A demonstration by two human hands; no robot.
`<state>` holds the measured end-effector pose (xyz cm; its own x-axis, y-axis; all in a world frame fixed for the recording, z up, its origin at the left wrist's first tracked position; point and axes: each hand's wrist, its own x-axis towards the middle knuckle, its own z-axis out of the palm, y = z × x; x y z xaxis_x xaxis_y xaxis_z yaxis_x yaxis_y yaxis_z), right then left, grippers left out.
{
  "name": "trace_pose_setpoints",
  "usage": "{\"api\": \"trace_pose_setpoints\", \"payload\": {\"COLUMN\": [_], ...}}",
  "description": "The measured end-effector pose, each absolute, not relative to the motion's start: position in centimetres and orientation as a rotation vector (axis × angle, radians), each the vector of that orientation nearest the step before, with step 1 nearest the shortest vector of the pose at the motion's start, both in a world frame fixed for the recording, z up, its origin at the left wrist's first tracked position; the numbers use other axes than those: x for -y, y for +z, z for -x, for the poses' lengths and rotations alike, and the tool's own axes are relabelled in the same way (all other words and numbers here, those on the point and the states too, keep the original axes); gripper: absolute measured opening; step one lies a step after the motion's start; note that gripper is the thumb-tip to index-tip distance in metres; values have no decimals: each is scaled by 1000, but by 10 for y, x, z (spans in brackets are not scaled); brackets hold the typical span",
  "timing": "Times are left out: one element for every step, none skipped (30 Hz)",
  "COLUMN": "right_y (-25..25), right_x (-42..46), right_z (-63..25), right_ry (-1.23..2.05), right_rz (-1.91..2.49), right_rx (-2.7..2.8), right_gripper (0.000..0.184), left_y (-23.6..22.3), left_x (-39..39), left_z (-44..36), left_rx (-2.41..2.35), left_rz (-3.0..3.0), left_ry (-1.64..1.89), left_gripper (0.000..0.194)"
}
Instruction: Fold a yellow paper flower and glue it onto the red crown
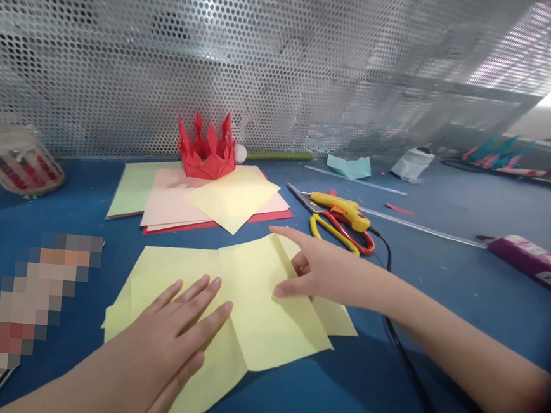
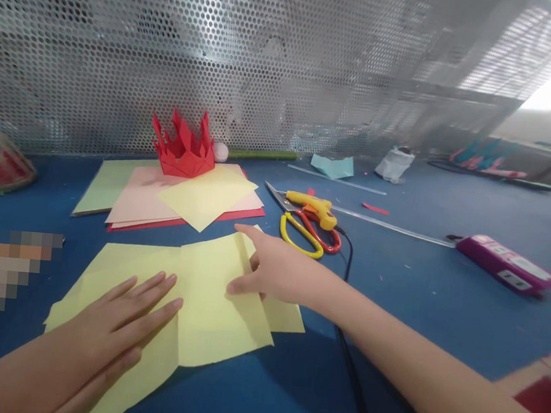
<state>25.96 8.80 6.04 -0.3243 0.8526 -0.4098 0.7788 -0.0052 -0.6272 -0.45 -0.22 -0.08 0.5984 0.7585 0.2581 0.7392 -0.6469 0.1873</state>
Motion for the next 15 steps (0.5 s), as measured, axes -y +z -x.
{"api": "trace_pose_setpoints", "payload": {"right_y": [62, 63, 64, 64, 64, 64, 63, 63, 62, 62, 62, 62, 62, 63, 63], "right_x": [-88, -88, -88, -88, -88, -88, -88, -88, -88, -88, -89, -89, -89, -90, -90], "right_z": [-260, -261, -262, -263, -264, -265, -267, -267, -268, -268, -268, -268, -268, -268, -269], "right_ry": [1267, 1279, 1283, 1278, 1272, 1268, 1265, 1261, 1260, 1259, 1256, 1246, 1235, 1226, 1221], "right_rz": [1780, 1790, 1796, 1801, 1802, 1802, 1801, 1801, 1800, 1800, 1800, 1802, 1807, 1813, 1819], "right_rx": [2161, 2169, 2176, 2181, 2187, 2195, 2200, 2205, 2207, 2206, 2206, 2208, 2213, 2221, 2233], "right_gripper": [109, 112, 114, 115, 115, 116, 116, 116, 116, 116, 115, 114, 114, 113, 113], "left_y": [-1, -1, -1, 0, 0, 2, 3, 5, 7, 9, 11, 13, 14, 16, 17], "left_x": [3, 3, 4, 5, 6, 6, 7, 7, 7, 7, 7, 7, 7, 6, 5], "left_z": [5, 5, 6, 6, 6, 6, 6, 6, 5, 5, 5, 5, 5, 6, 6], "left_rx": [-1288, -1283, -1274, -1267, -1261, -1249, -1235, -1220, -1201, -1179, -1156, -1139, -1126, -1117, -1108], "left_rz": [-2763, -2777, -2794, -2810, -2826, -2842, -2858, -2876, -2894, -2912, -2925, -2931, -2931, -2930, -2930], "left_ry": [479, 457, 423, 383, 342, 306, 277, 258, 244, 231, 214, 197, 179, 158, 134], "left_gripper": [52, 51, 50, 51, 52, 52, 51, 49, 48, 48, 48, 48, 47, 47, 46]}}
